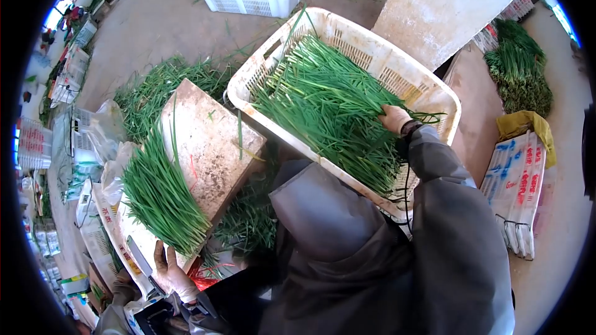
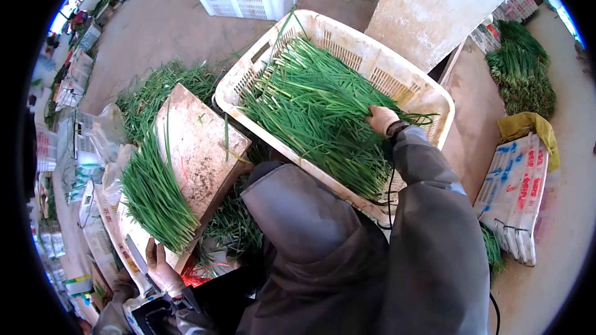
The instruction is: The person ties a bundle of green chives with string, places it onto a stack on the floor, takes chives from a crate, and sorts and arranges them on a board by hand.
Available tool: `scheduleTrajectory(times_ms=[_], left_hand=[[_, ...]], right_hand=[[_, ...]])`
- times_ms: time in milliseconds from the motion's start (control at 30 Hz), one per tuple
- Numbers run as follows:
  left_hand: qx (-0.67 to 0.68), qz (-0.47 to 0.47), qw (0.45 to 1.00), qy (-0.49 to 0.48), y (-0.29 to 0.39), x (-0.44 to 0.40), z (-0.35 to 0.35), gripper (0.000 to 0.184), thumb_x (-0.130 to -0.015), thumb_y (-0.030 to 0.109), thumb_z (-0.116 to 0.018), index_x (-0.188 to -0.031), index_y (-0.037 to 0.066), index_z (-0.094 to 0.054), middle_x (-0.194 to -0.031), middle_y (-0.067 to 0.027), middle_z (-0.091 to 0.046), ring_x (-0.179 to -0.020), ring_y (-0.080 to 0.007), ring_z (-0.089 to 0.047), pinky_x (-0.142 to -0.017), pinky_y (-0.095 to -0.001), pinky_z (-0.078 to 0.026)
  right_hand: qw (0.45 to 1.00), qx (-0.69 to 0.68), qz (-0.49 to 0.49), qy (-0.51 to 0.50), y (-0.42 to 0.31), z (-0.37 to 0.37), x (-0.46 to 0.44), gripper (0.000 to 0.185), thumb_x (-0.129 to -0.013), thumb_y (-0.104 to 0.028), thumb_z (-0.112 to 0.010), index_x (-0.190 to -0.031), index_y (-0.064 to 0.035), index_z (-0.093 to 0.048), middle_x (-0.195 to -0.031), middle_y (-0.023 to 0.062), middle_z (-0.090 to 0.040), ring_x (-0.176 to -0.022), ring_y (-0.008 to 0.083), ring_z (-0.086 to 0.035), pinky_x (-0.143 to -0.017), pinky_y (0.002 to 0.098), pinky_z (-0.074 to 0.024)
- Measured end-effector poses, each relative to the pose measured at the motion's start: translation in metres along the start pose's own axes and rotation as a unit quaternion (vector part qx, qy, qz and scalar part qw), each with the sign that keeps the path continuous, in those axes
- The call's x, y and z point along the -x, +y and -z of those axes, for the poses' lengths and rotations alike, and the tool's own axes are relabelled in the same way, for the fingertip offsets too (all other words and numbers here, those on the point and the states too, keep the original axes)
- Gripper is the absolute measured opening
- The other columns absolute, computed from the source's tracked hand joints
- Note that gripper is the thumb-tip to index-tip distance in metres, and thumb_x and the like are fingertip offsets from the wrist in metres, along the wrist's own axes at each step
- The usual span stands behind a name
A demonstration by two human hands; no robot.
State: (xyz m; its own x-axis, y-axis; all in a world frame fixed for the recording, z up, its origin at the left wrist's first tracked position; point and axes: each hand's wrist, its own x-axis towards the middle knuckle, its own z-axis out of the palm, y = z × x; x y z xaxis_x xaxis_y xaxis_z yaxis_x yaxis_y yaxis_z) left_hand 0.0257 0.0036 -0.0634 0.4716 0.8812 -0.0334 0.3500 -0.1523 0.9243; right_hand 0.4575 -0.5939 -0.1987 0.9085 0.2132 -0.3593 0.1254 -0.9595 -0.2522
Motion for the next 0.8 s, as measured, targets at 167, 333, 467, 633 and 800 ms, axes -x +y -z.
scheduleTrajectory(times_ms=[167,333,467,633,800], left_hand=[[0.02,-0.017,1.0,0.0,0.008,0.007,0.005,0.038,-0.097,0.005,-0.067,-0.134,-0.004,-0.062,-0.134,-0.014,-0.065,-0.125,-0.0228,-0.059,-0.112,-0.0356,-0.041],[-0.051,-0.144,0.988,-0.015,0.006,0.018,0.009,0.037,-0.095,0.003,-0.068,-0.131,-0.002,-0.065,-0.132,-0.0135,-0.067,-0.122,-0.0242,-0.06,-0.107,-0.0367,-0.046],[0.08,-0.107,0.991,-0.001,-0.003,0.035,0.009,0.044,-0.088,0.0,-0.073,-0.131,0.002,-0.061,-0.123,-0.008,-0.066,-0.103,-0.0157,-0.062,-0.084,-0.0307,-0.055],[0.068,-0.162,0.984,0.036,0.001,0.064,0.002,0.046,-0.086,0.005,-0.077,-0.129,0.001,-0.062,-0.127,-0.0126,-0.066,-0.124,-0.0236,-0.06,-0.105,-0.0369,-0.05],[-0.012,-0.232,0.972,0.045,0.05,0.112,0.007,0.049,-0.088,0.018,-0.077,-0.132,0.003,-0.062,-0.132,-0.0196,-0.065,-0.122,-0.035,-0.063,-0.104,-0.0427,-0.051]], right_hand=[[0.996,-0.071,0.007,-0.043,0.003,0.069,0.017,0.033,-0.09,-0.026,-0.061,-0.11,-0.0018,-0.072,-0.099,0.0239,-0.074,-0.1,0.0393,-0.072,-0.089,0.0481,-0.0551],[0.986,0.166,0.003,0.014,-0.009,0.121,0.045,0.031,-0.09,-0.026,-0.058,-0.105,-0.008,-0.078,-0.105,0.0199,-0.076,-0.104,0.0367,-0.072,-0.09,0.0477,-0.0564],[0.977,0.111,0.132,0.128,0.019,0.14,0.033,0.02,-0.091,-0.017,-0.06,-0.097,-0.0047,-0.075,-0.096,0.0236,-0.074,-0.093,0.0404,-0.072,-0.087,0.0493,-0.0571],[0.955,0.17,0.095,0.222,0.003,0.185,0.017,0.016,-0.088,-0.017,-0.063,-0.095,-0.0038,-0.07,-0.093,0.0244,-0.072,-0.092,0.0462,-0.069,-0.082,0.0561,-0.0545],[0.883,0.281,0.219,0.306,-0.109,0.216,0.069,0.007,-0.084,-0.011,-0.065,-0.088,-0.0083,-0.07,-0.082,0.02,-0.071,-0.082,0.0426,-0.07,-0.074,0.0542,-0.0545]])
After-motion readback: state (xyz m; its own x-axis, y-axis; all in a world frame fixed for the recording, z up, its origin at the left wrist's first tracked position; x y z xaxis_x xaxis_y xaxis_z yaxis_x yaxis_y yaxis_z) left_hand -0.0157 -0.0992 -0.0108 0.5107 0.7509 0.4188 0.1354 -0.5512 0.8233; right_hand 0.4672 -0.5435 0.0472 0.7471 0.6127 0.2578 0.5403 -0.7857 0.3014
